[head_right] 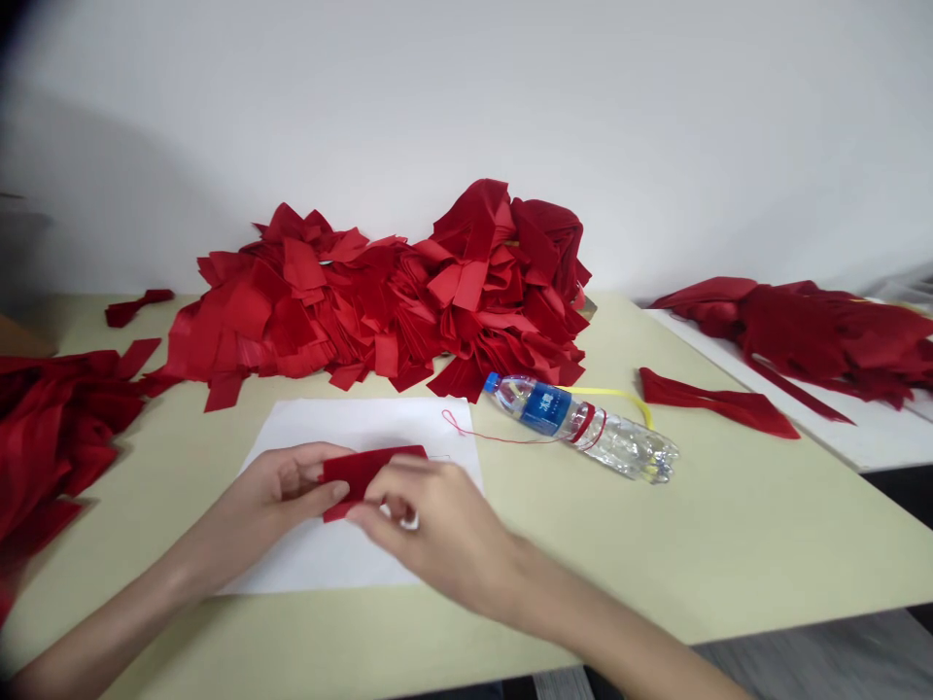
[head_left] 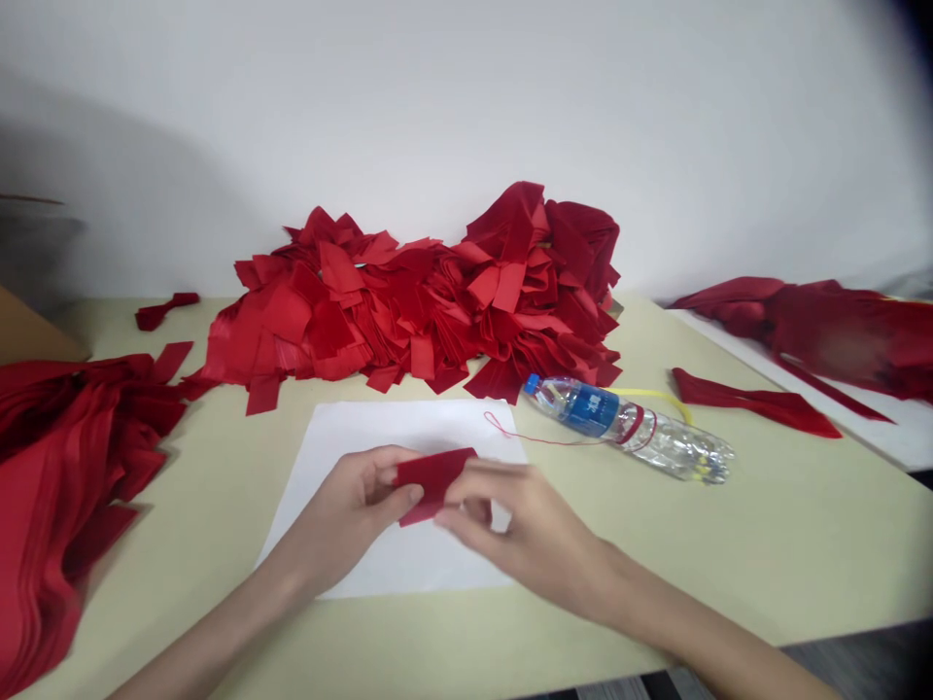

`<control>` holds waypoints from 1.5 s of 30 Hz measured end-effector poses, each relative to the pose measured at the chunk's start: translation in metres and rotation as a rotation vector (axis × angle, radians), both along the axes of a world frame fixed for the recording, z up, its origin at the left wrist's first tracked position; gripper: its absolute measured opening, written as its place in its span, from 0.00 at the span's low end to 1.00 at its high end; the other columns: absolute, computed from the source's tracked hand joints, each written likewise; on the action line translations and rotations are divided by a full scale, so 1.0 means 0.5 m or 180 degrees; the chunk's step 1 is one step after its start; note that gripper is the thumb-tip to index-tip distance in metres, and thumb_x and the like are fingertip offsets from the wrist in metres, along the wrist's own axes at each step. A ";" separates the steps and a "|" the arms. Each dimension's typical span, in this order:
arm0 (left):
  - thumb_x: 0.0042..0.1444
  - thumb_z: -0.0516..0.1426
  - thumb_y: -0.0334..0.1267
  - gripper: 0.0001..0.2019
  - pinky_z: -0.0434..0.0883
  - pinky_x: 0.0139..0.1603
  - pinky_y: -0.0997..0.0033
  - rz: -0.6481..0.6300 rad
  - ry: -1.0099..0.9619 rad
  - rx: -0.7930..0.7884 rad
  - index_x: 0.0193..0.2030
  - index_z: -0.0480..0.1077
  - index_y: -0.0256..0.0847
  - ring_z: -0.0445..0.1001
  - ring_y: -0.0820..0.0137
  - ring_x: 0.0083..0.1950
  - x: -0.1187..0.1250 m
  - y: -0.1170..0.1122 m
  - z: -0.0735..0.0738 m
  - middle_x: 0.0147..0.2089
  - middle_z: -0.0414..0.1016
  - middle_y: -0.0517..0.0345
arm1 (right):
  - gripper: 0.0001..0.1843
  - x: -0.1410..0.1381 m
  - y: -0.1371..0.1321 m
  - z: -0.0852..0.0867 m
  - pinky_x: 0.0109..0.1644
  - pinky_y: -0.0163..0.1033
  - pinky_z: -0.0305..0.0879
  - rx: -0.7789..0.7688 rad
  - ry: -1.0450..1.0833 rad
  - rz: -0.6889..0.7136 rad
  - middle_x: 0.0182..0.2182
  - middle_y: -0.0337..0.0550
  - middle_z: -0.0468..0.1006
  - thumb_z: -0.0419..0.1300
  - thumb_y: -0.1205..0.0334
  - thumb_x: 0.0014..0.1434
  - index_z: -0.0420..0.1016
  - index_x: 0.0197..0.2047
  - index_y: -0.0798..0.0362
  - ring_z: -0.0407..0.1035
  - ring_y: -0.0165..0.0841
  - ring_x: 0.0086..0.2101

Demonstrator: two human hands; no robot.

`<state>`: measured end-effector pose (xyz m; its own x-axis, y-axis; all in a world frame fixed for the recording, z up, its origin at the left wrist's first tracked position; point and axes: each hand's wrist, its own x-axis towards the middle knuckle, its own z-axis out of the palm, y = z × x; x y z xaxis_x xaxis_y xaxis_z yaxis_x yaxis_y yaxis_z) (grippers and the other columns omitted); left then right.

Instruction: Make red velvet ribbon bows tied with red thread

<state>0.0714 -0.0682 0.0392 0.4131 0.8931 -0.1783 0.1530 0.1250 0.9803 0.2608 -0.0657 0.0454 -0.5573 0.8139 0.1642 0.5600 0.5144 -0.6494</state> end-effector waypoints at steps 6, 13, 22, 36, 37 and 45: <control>0.52 0.56 0.35 0.21 0.65 0.30 0.76 -0.0419 0.1178 0.0320 0.54 0.66 0.51 0.69 0.72 0.31 -0.029 -0.025 0.044 0.33 0.73 0.63 | 0.20 0.039 0.064 0.025 0.55 0.39 0.56 -0.0840 0.0294 0.0979 0.45 0.42 0.72 0.59 0.52 0.55 0.68 0.49 0.51 0.64 0.32 0.48; 0.50 0.57 0.35 0.20 0.69 0.33 0.72 -0.0225 0.0843 0.0024 0.52 0.67 0.45 0.74 0.67 0.35 -0.065 0.009 0.062 0.34 0.75 0.59 | 0.19 0.056 0.099 0.013 0.32 0.31 0.57 -0.1799 0.0058 0.1235 0.27 0.36 0.68 0.55 0.48 0.57 0.71 0.33 0.57 0.61 0.25 0.29; 0.48 0.58 0.39 0.08 0.71 0.37 0.66 0.0706 0.0772 -0.0189 0.34 0.70 0.38 0.75 0.64 0.35 -0.099 0.094 -0.062 0.31 0.76 0.57 | 0.19 0.129 0.150 -0.039 0.27 0.32 0.49 -0.1332 -0.0039 -0.0130 0.21 0.33 0.58 0.55 0.48 0.56 0.63 0.23 0.55 0.53 0.23 0.23; 0.42 0.65 0.37 0.12 0.72 0.41 0.71 0.1560 0.0114 -0.0449 0.34 0.70 0.39 0.74 0.72 0.34 -0.111 0.096 -0.100 0.29 0.71 0.64 | 0.14 0.140 0.165 -0.067 0.30 0.33 0.55 -0.1396 0.0421 -0.0802 0.23 0.34 0.64 0.60 0.51 0.51 0.70 0.28 0.55 0.59 0.24 0.25; 0.41 0.65 0.36 0.14 0.72 0.41 0.71 0.1594 0.0165 -0.0435 0.36 0.71 0.39 0.74 0.72 0.34 -0.110 0.095 -0.100 0.30 0.72 0.63 | 0.14 0.140 0.166 -0.068 0.30 0.33 0.54 -0.1349 0.0439 -0.0827 0.23 0.34 0.64 0.60 0.51 0.51 0.70 0.28 0.55 0.59 0.24 0.25; 0.37 0.66 0.35 0.18 0.72 0.33 0.70 0.1581 0.0249 -0.0256 0.38 0.72 0.38 0.75 0.67 0.32 -0.104 0.088 -0.090 0.31 0.76 0.57 | 0.19 0.141 0.171 -0.069 0.30 0.33 0.54 -0.1345 0.0655 -0.0999 0.24 0.35 0.66 0.62 0.46 0.47 0.70 0.29 0.55 0.58 0.25 0.25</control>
